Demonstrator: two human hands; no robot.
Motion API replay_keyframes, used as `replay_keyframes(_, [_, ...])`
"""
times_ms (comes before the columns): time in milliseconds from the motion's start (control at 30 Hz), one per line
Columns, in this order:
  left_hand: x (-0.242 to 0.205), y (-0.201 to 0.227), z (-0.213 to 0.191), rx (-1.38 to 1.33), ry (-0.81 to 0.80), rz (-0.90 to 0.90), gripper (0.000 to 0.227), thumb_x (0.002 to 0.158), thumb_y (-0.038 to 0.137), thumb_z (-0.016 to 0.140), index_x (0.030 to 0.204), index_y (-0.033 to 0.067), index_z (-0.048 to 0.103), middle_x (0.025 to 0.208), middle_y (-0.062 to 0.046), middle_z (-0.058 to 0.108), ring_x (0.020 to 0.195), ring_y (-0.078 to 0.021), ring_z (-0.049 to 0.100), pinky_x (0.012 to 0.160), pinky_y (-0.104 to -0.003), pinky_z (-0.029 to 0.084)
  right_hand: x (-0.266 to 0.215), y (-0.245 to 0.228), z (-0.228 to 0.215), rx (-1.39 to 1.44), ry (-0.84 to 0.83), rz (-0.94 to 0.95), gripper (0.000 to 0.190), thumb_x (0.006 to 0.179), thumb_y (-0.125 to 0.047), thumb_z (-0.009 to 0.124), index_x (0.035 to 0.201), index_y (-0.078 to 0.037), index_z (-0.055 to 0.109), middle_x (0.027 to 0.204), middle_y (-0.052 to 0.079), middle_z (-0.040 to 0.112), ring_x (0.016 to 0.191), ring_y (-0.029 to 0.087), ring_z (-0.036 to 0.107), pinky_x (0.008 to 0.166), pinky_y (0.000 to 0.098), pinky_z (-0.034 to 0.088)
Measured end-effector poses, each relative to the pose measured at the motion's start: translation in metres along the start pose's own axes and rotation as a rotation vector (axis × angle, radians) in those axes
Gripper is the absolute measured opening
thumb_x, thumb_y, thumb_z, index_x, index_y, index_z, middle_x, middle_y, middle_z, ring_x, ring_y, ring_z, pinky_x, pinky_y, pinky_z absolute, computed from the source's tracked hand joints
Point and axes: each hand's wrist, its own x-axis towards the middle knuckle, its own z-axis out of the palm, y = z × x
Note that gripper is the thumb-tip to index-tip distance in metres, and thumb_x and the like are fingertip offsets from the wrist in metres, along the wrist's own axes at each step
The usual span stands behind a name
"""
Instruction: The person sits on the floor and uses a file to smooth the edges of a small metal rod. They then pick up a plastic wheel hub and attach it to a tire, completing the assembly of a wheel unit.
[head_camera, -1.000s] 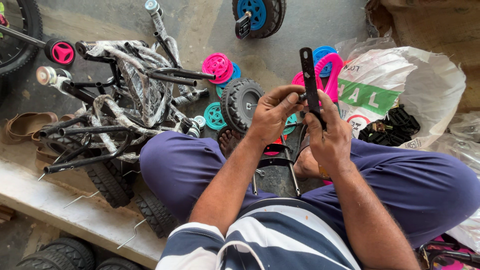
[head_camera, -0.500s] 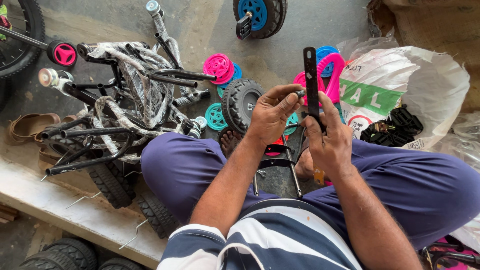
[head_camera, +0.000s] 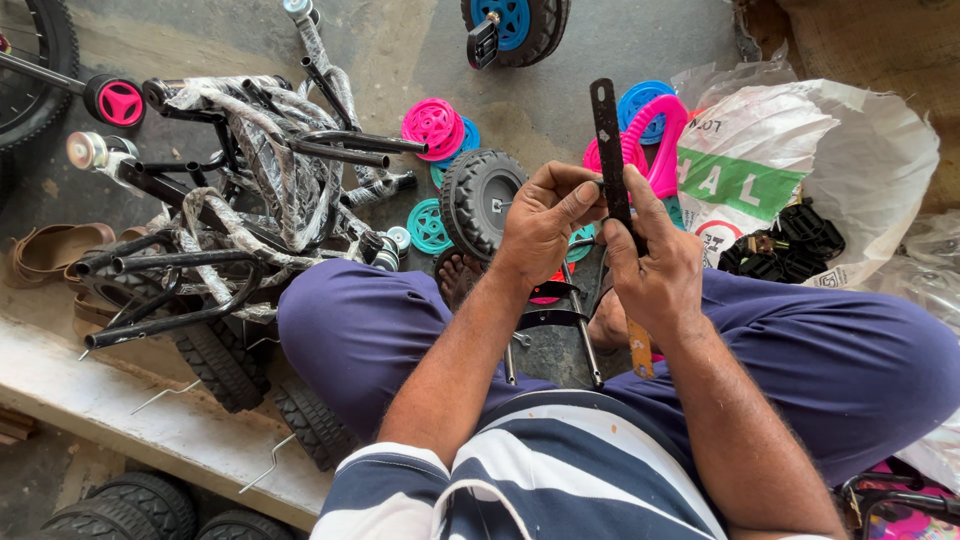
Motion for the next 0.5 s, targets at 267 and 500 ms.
replay_keyframes(267, [-0.001,-0.007,-0.003,0.078,0.052,0.041,0.011,0.101,0.01,0.072,0.108,0.0019,0.069,0.101,-0.009,0.074,0.093,-0.0159,0.069,0.089,-0.034,0.058,0.005,-0.011,-0.003,0.0,-0.014,-0.015,0.055,0.097,-0.002,0.066,0.151,0.0,0.053,0.089,0.015,0.075,0.076,0.016,0.073,0.068,0.0317,0.056])
replay_keyframes(500, [0.001,-0.02,-0.008,0.12,0.101,0.093,0.01,0.1,0.009,0.074,0.103,0.0017,0.067,0.095,-0.008,0.072,0.088,-0.015,0.068,0.085,-0.032,0.057,0.006,0.001,-0.001,-0.039,-0.012,-0.033,0.052,0.096,-0.002,0.067,0.146,0.001,0.057,0.094,0.021,0.073,0.076,0.021,0.073,0.069,0.0339,0.056])
